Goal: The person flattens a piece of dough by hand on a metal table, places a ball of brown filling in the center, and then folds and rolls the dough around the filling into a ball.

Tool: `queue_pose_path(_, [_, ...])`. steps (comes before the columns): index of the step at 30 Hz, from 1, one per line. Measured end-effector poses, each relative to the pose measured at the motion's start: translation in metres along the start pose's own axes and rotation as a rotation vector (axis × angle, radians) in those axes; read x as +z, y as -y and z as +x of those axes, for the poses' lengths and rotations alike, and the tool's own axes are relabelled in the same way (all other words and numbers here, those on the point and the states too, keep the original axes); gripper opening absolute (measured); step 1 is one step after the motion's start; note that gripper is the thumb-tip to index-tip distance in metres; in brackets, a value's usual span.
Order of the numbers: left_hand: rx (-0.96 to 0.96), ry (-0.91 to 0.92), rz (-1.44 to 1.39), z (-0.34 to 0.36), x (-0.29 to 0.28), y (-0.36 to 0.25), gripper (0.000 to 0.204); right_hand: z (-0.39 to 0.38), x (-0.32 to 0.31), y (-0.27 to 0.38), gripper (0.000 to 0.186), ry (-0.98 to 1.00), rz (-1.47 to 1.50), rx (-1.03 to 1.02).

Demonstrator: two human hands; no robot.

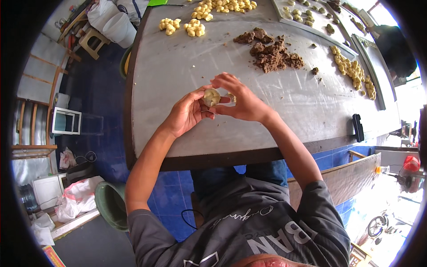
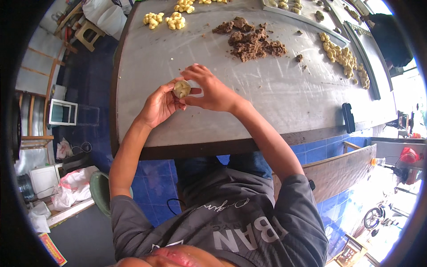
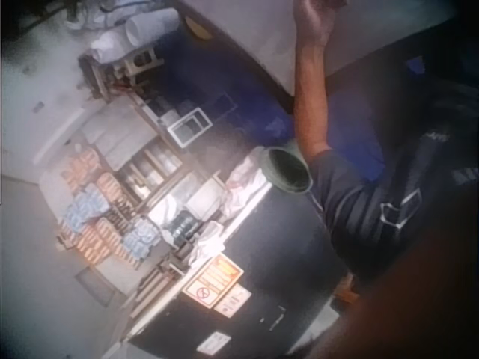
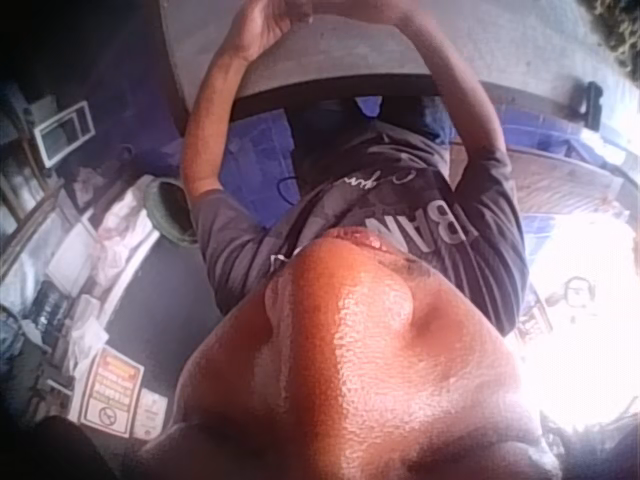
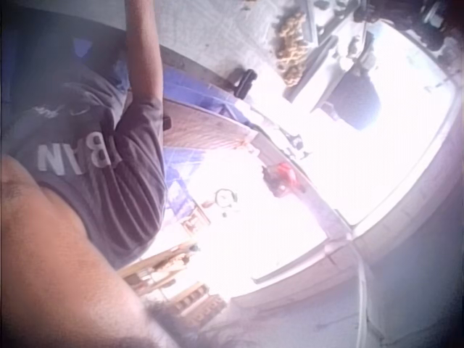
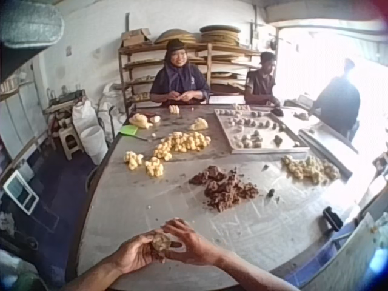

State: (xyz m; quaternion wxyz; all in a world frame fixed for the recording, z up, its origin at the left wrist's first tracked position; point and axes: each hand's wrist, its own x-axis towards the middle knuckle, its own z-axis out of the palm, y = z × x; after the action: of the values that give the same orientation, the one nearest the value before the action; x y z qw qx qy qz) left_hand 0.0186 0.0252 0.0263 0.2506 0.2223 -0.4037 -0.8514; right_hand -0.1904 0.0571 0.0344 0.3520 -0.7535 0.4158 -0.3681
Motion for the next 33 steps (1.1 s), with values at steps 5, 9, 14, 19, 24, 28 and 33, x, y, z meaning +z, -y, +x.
queue_pose_path(5, [0.049, 0.011, 0.137, 0.000, 0.006, 0.001, 0.047, 0.002, 0.006, -0.009, 0.054, -0.007, -0.170, -0.133])
queue_pose_path(9, [0.060, 0.061, 0.164, 0.000, 0.000, 0.005, 0.047, 0.001, 0.006, 0.001, 0.060, 0.036, -0.107, -0.102])
queue_pose_path(14, [0.063, 0.028, 0.122, 0.001, 0.006, 0.006, 0.048, 0.000, 0.013, -0.012, 0.059, -0.001, -0.205, -0.179])
queue_pose_path(19, [0.097, 0.010, 0.217, 0.001, 0.005, 0.010, 0.050, -0.001, 0.019, -0.010, 0.063, -0.024, -0.246, -0.178])
queue_pose_path(24, [0.120, -0.020, 0.235, 0.001, 0.010, 0.008, 0.052, -0.002, 0.020, -0.018, 0.062, -0.043, -0.236, -0.188])
queue_pose_path(28, [0.101, -0.050, 0.207, -0.001, 0.006, 0.010, 0.060, -0.002, 0.023, -0.019, 0.061, -0.066, -0.259, -0.170])
queue_pose_path(33, [0.079, 0.059, -0.106, 0.001, 0.012, 0.003, 0.070, -0.005, 0.018, -0.025, 0.064, -0.005, -0.398, -0.291])
